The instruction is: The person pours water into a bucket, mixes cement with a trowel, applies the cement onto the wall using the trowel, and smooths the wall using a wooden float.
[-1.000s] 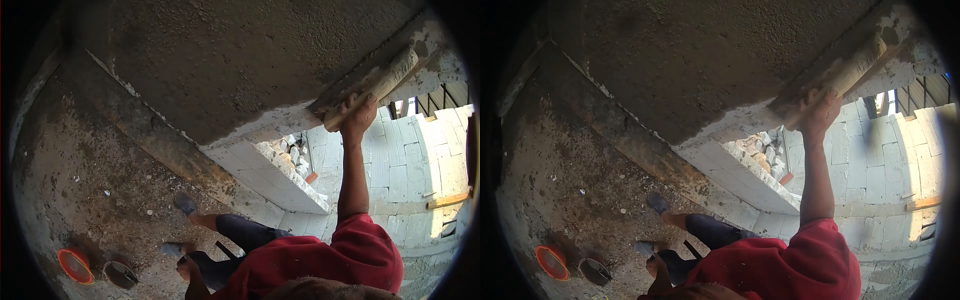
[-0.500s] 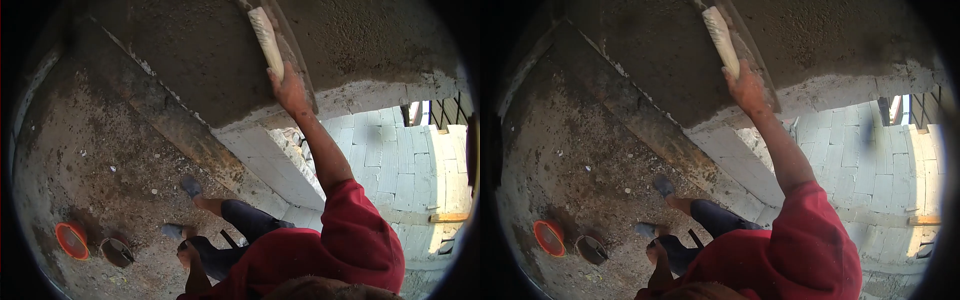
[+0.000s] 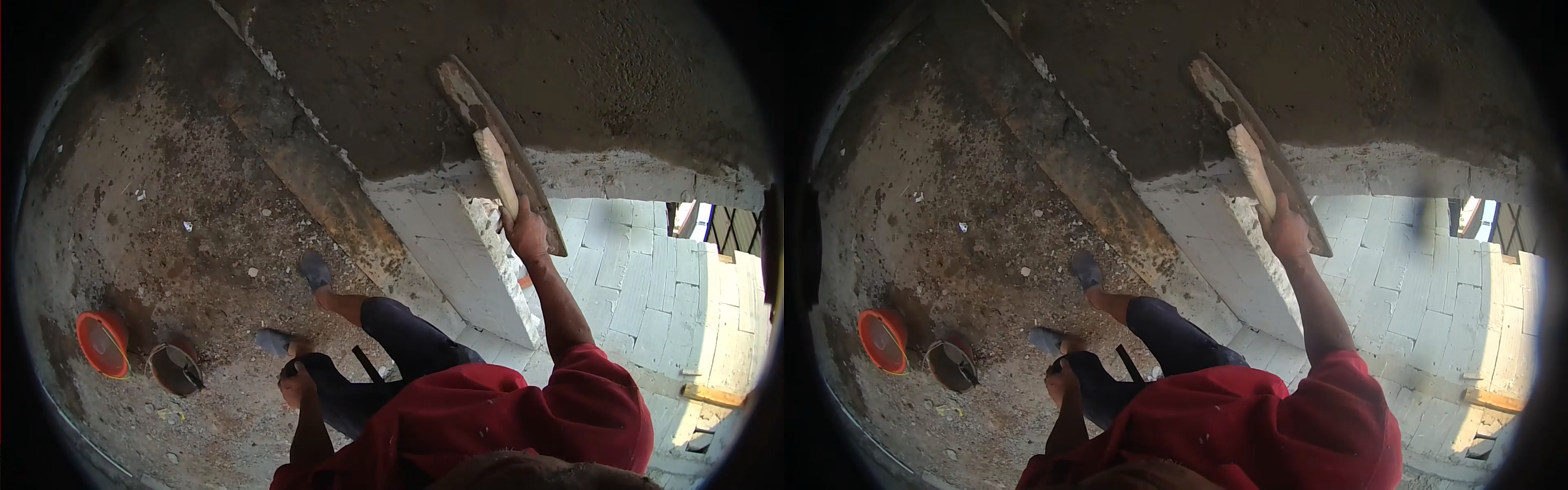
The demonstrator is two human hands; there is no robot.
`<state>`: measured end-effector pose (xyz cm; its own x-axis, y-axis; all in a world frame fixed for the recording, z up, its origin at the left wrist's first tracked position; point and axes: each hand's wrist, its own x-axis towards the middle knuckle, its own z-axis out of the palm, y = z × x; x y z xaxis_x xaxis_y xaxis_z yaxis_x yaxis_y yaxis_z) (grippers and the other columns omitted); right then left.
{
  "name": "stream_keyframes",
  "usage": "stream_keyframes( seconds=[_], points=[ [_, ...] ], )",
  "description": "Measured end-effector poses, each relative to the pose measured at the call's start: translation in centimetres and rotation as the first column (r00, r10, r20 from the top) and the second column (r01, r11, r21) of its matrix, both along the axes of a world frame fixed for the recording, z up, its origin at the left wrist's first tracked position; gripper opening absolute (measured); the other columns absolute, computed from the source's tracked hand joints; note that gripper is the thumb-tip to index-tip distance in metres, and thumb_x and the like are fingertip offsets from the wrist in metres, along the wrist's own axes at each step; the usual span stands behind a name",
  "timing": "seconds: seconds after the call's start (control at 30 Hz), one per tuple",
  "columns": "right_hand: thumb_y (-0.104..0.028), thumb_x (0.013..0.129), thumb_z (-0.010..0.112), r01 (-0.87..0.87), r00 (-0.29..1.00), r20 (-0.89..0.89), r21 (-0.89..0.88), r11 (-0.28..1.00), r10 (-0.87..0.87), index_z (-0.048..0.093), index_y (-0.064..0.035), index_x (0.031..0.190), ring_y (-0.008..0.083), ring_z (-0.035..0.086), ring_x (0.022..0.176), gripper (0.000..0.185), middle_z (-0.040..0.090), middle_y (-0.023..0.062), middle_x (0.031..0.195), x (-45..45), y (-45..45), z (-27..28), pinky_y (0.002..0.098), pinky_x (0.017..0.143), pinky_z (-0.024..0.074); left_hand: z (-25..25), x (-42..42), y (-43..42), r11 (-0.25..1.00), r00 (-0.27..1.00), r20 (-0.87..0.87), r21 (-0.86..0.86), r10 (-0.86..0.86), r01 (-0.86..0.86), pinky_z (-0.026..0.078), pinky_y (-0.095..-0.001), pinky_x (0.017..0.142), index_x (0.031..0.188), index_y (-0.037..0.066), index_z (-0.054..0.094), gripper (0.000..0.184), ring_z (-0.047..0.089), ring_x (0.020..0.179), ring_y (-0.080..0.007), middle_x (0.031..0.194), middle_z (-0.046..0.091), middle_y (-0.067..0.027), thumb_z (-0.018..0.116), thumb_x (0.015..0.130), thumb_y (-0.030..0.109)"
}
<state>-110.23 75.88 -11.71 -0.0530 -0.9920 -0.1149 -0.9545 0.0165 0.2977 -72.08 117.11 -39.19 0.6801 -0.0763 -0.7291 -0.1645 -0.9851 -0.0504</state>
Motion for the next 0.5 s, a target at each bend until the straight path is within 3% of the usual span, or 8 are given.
stream_keyframes(
  seconds=[0.1, 0.17, 0.27, 0.33, 0.37, 0.4, 0.47, 0.5],
  points=[
    [-0.042, 0.102, 0.063, -0.091, 0.988, 0.104, -0.208, 0.974, 0.114, 0.049, -0.0043, 0.121, 0.0502, 0.07, 0.073, 0.045, 0.071, 0.0259, 0.076, -0.3, -1.6, -0.4, 0.0602, 0.066, 0.056, 0.1, 0.1, -0.2, 1.0, 1.0, -0.02, 0.025, 0.005, -0.005, 0.055, -0.0515, 0.099, 0.132, 0.019, 0.071, 0.059, 0.069, 0.117, -0.0381, 0.128, 0.071, -0.0144, 0.073, 0.087, 0.057],
    [-0.044, 0.103, 0.06, -0.057, 0.989, 0.124, -0.187, 0.981, 0.081, 0.049, -0.0058, 0.121, 0.0511, 0.071, 0.078, 0.044, 0.072, 0.0271, 0.081, 2.6, -3.6, -2.3, 0.0614, 0.07, 0.0561, 0.6, 0.4, -0.2, 0.999, 0.999, -0.046, 0.035, -0.012, 0.013, 0.055, -0.0514, 0.099, 0.134, 0.018, 0.07, 0.06, 0.068, 0.119, -0.0384, 0.13, 0.07, -0.0145, 0.074, 0.087, 0.055],
    [-0.05, 0.104, 0.054, 0.052, 0.998, 0.025, 0.211, 0.976, -0.059, 0.047, -0.0078, 0.125, 0.0534, 0.07, 0.095, 0.048, 0.072, 0.0295, 0.096, 6.0, -4.7, -4.4, 0.0646, 0.085, 0.0544, 1.1, 1.2, -0.1, 0.997, 0.995, -0.071, -0.041, -0.063, 0.061, 0.053, -0.0523, 0.102, 0.144, 0.015, 0.06, 0.069, 0.065, 0.124, -0.0395, 0.138, 0.065, -0.0173, 0.074, 0.088, 0.053],
    [-0.05, 0.103, 0.056, 0.01, 1.0, 0.001, 0.282, 0.959, -0.01, 0.047, -0.0086, 0.125, 0.0526, 0.07, 0.097, 0.048, 0.073, 0.0297, 0.099, 5.9, -5.2, -4.5, 0.0646, 0.086, 0.0542, 0.4, 1.0, 3.5, 0.977, 0.991, -0.05, -0.184, -0.12, 0.109, 0.051, -0.0537, 0.106, 0.156, 0.014, 0.045, 0.082, 0.061, 0.128, -0.0426, 0.144, 0.059, -0.0218, 0.074, 0.088, 0.05],
    [-0.05, 0.102, 0.057, 0.0, 1.0, 0.03, 0.263, 0.965, -0.008, 0.047, -0.0083, 0.126, 0.0519, 0.07, 0.097, 0.049, 0.073, 0.0292, 0.099, 5.7, -5.5, -3.6, 0.0643, 0.086, 0.0541, 0.3, 0.7, 5.3, 0.956, 0.991, -0.044, -0.274, -0.126, 0.109, 0.05, -0.0541, 0.108, 0.161, 0.013, 0.036, 0.089, 0.06, 0.129, -0.0446, 0.146, 0.057, -0.0244, 0.074, 0.088, 0.049],
    [-0.049, 0.101, 0.059, 0.0, 0.998, 0.061, 0.196, 0.981, -0.013, 0.047, -0.0081, 0.127, 0.0512, 0.071, 0.098, 0.05, 0.073, 0.0289, 0.099, 5.9, -5.6, -1.6, 0.0629, 0.086, 0.0547, 1.3, 1.2, 6.4, 0.968, 0.984, -0.146, -0.244, -0.102, 0.064, 0.048, -0.0545, 0.11, 0.165, 0.016, 0.026, 0.097, 0.057, 0.132, -0.0466, 0.149, 0.053, -0.0271, 0.073, 0.088, 0.048],
    [-0.044, 0.101, 0.062, -0.008, 0.966, 0.258, -0.049, 0.999, 0.02, 0.048, -0.0084, 0.129, 0.0495, 0.072, 0.094, 0.047, 0.073, 0.0287, 0.098, 6.0, -6.2, 4.8, 0.0595, 0.085, 0.0563, 4.2, 3.1, 7.7, 0.982, 0.916, -0.397, -0.144, 0.058, -0.125, 0.046, -0.0539, 0.113, 0.167, 0.018, 0.022, 0.099, 0.052, 0.14, -0.0448, 0.157, 0.045, -0.028, 0.073, 0.088, 0.048],
    [-0.034, 0.101, 0.063, -0.038, 0.869, 0.476, -0.203, 0.978, 0.133, 0.051, -0.0115, 0.135, 0.048, 0.073, 0.095, 0.042, 0.074, 0.0305, 0.105, 6.8, -6.5, 10.2, 0.0548, 0.082, 0.0594, 4.9, 4.2, 4.9, 0.966, 0.924, -0.377, -0.212, 0.059, -0.148, 0.046, -0.0539, 0.113, 0.167, 0.018, 0.022, 0.099, 0.052, 0.14, -0.0448, 0.157, 0.045, -0.028, 0.073, 0.088, 0.048]
  ],
)
